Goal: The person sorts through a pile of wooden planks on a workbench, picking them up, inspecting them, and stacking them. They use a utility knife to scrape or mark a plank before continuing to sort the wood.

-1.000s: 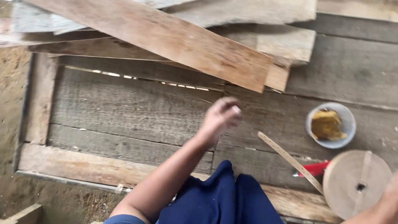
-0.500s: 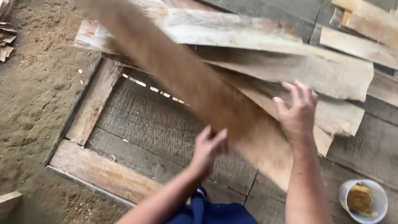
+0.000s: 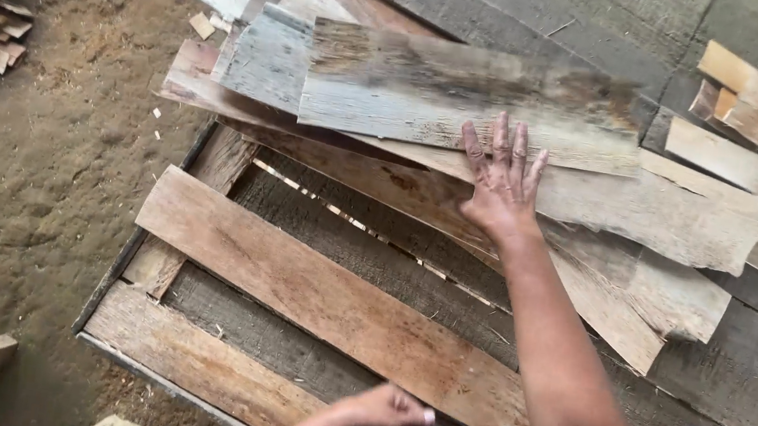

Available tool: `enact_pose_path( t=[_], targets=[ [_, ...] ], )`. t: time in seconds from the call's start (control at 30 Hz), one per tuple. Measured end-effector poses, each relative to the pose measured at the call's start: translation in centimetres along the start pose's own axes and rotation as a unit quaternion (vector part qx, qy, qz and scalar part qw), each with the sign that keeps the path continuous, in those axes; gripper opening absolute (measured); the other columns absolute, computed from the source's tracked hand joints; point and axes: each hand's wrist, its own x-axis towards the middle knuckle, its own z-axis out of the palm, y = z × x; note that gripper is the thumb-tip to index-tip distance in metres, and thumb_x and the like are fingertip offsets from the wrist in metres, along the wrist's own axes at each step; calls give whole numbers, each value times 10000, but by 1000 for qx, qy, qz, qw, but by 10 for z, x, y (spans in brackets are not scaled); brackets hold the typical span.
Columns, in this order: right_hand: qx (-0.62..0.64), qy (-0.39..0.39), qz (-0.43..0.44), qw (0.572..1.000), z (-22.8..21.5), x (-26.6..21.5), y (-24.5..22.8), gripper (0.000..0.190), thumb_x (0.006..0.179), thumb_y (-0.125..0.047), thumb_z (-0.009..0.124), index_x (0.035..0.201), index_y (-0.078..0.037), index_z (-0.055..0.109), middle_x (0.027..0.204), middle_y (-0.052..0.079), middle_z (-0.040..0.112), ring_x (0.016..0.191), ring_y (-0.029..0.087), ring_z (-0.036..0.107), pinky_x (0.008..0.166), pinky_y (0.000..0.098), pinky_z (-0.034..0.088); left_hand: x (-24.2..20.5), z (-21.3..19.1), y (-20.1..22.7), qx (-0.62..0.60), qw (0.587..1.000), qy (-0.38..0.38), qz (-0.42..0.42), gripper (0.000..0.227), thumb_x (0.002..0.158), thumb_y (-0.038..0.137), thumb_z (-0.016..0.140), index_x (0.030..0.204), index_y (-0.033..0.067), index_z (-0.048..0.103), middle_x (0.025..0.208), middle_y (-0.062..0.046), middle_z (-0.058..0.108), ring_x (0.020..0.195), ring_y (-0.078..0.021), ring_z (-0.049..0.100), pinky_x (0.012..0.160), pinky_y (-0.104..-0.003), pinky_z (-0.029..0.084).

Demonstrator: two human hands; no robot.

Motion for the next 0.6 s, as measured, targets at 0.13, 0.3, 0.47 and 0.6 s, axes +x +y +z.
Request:
enact_pose_path(
  t=[0.13,0.3,0.47,0.6],
  targets=[
    [-69,114,-56,990,21,-3,4,1101,729,-80,799,1653,-267,231,1670,253,222,1484,507,301,1122,777,308,12,-45,76,-98,980,134,107,211,986,285,746,1040,83,771,791,-66,753,688,-116,722,695,-251,601],
    [-104,251,-71,960,37,8,22,803,845,46,534,1611,-160,406,1515,302,482,1356,516,484,974,724,475,23,-84,169,-234,890,223,322,1034,877,417,793,1572,-90,219,1511,-371,384,1338,-475,512,1114,-572,435],
    [-119,243,-49,961,1,-27,-1,739,911,58,466,1618,-143,393,1564,268,460,1397,473,467,1055,728,398,48,-97,216,-278,837,134,451,1007,945,296,733,1674,188,48,1672,-314,12,1477,-615,127,1135,-736,136],
    [-129,277,-83,949,-8,-74,-20,728,895,52,521,1600,-102,423,1602,255,434,1442,453,432,1086,753,322,49,-84,216,-337,793,108,496,960,927,181,740,1663,223,125,1701,-195,102,1509,-499,223,1160,-724,197]
  ],
)
